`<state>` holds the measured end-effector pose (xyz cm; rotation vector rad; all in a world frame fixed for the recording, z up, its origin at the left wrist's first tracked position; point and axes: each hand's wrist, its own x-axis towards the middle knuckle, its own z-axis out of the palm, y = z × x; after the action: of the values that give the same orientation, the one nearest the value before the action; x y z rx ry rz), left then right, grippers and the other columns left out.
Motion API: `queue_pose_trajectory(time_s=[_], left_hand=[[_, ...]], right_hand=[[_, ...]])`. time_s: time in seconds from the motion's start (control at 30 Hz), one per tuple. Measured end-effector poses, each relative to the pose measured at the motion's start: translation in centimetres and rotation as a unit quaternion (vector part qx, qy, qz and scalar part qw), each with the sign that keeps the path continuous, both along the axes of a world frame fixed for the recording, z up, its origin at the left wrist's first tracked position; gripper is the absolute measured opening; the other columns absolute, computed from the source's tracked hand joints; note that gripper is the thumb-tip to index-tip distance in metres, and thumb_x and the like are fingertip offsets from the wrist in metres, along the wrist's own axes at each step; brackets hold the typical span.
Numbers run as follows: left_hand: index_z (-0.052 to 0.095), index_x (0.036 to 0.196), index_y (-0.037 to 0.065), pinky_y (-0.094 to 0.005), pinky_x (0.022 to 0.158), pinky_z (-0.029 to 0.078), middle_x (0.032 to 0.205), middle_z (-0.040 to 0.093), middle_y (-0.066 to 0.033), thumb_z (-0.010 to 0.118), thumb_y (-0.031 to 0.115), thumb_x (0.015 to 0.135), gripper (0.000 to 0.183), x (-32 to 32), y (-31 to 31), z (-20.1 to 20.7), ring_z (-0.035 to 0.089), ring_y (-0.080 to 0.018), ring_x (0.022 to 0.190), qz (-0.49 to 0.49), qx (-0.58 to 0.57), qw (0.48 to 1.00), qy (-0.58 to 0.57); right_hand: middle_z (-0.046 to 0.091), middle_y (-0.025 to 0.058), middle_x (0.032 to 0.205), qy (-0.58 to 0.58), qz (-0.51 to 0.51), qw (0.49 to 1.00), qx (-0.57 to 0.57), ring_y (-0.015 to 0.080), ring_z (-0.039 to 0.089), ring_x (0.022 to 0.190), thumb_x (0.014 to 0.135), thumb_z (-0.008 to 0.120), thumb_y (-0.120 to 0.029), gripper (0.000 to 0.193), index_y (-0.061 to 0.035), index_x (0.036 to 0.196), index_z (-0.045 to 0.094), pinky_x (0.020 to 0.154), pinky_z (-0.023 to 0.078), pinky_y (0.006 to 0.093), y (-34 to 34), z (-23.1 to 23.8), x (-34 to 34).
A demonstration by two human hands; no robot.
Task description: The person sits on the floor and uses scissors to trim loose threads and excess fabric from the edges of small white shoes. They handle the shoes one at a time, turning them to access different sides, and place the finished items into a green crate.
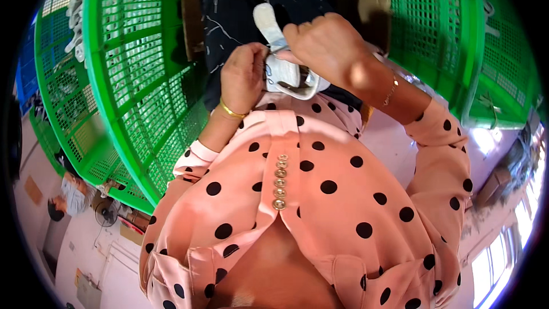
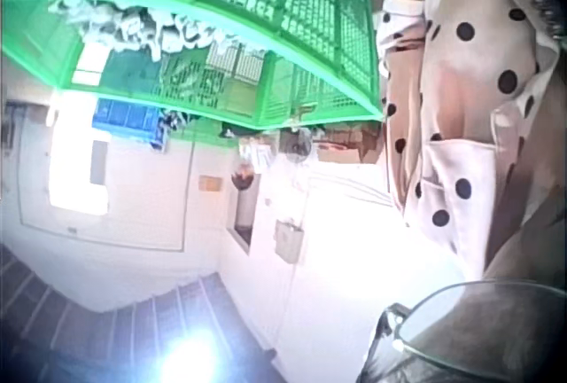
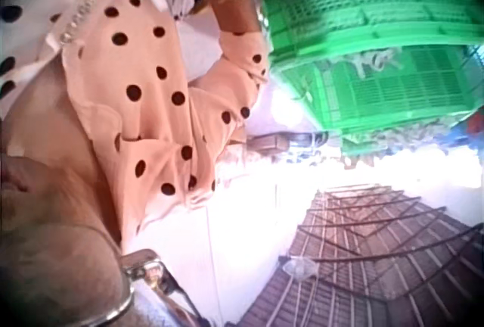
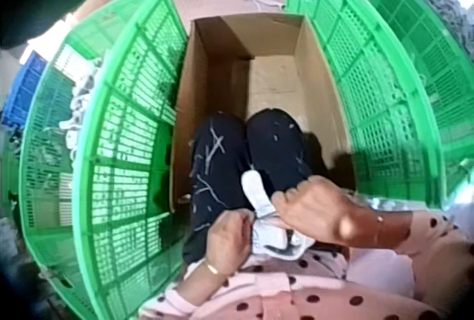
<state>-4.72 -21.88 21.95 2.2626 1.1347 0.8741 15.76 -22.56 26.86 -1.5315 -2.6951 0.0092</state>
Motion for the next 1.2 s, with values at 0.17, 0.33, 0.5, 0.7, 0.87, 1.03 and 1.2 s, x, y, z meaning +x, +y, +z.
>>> queue_pose_trajectory(time_s=[0.17,0.33,0.5,0.7,0.87,1.03,1.2], left_hand=[[0.057,0.09,0.001,-0.0377,0.064,0.052,0.083,0.065,-0.0127,0.066,-0.002,0.081,0.014,0.8,-1.1,-0.3,0.063,-0.0312,0.074,-0.011,-0.034,0.999,-0.007],[0.057,0.09,0.001,-0.0369,0.064,0.052,0.084,0.066,-0.0133,0.066,-0.002,0.083,0.012,0.4,-0.5,0.1,0.064,-0.0317,0.074,-0.009,-0.052,0.999,-0.011],[0.057,0.09,0.001,-0.0374,0.064,0.052,0.083,0.066,-0.013,0.066,-0.004,0.082,0.013,0.3,-0.7,0.1,0.064,-0.0316,0.074,-0.018,-0.047,0.999,-0.009],[0.057,0.095,0.001,-0.0346,0.064,0.053,0.085,0.067,-0.0134,0.063,-0.002,0.086,0.011,0.0,-0.7,0.0,0.066,-0.0293,0.073,0.0,-0.063,0.998,-0.022],[0.054,0.103,0.0,-0.0303,0.072,0.055,0.092,0.068,-0.0118,0.052,-0.001,0.094,0.009,-0.9,-1.0,0.6,0.07,-0.0222,0.082,0.065,-0.262,0.95,-0.16],[0.049,0.128,-0.006,-0.0247,0.076,0.054,0.102,0.069,-0.0117,0.059,0.006,0.095,0.037,-0.9,-0.1,1.3,0.067,-0.0144,0.088,0.058,-0.416,0.862,-0.284],[0.058,0.114,-0.006,-0.0202,0.068,0.05,0.088,0.068,-0.0051,0.07,0.009,0.089,0.031,-0.4,0.7,2.0,0.061,-0.0066,0.078,-0.012,-0.534,0.807,-0.252]], right_hand=[[0.053,0.0027,0.055,-0.043,0.001,0.999,-0.021,0.0177,0.058,0.052,0.088,0.06,-0.046,0.04,-0.011,0.07,0.051,0.052,0.043,0.0283,-1.1,0.8,0.3],[0.054,0.0018,0.056,-0.078,0.009,0.996,-0.039,0.0172,0.059,0.055,0.088,0.061,-0.044,0.038,-0.0113,0.07,0.051,0.054,0.042,0.0291,-0.3,2.0,-0.6],[0.056,0.002,0.058,-0.08,0.029,0.996,-0.032,0.0171,0.06,0.058,0.087,0.062,-0.041,0.035,-0.0109,0.071,0.053,0.055,0.042,0.0298,-0.2,1.9,-1.1],[0.06,0.0055,0.062,-0.04,-0.046,0.99,-0.125,0.0206,0.062,0.06,0.088,0.063,-0.04,0.036,-0.0068,0.075,0.057,0.055,0.044,0.03,0.3,1.8,-1.1],[0.057,0.0082,0.064,0.301,-0.241,0.88,-0.277,0.0168,0.055,0.059,0.09,0.066,-0.032,0.034,0.0004,0.085,0.059,0.057,0.044,0.0302,-0.1,0.6,1.0],[0.063,0.0139,0.07,0.39,-0.237,0.832,-0.316,0.019,0.059,0.06,0.083,0.073,-0.036,0.038,-0.0006,0.093,0.066,0.059,0.047,0.0317,-1.5,-1.7,1.1],[0.065,0.0136,0.074,0.421,-0.24,0.8,-0.354,0.0164,0.06,0.065,0.084,0.072,-0.03,0.032,0.0,0.094,0.066,0.062,0.048,0.0304,-1.6,-1.9,1.0]])
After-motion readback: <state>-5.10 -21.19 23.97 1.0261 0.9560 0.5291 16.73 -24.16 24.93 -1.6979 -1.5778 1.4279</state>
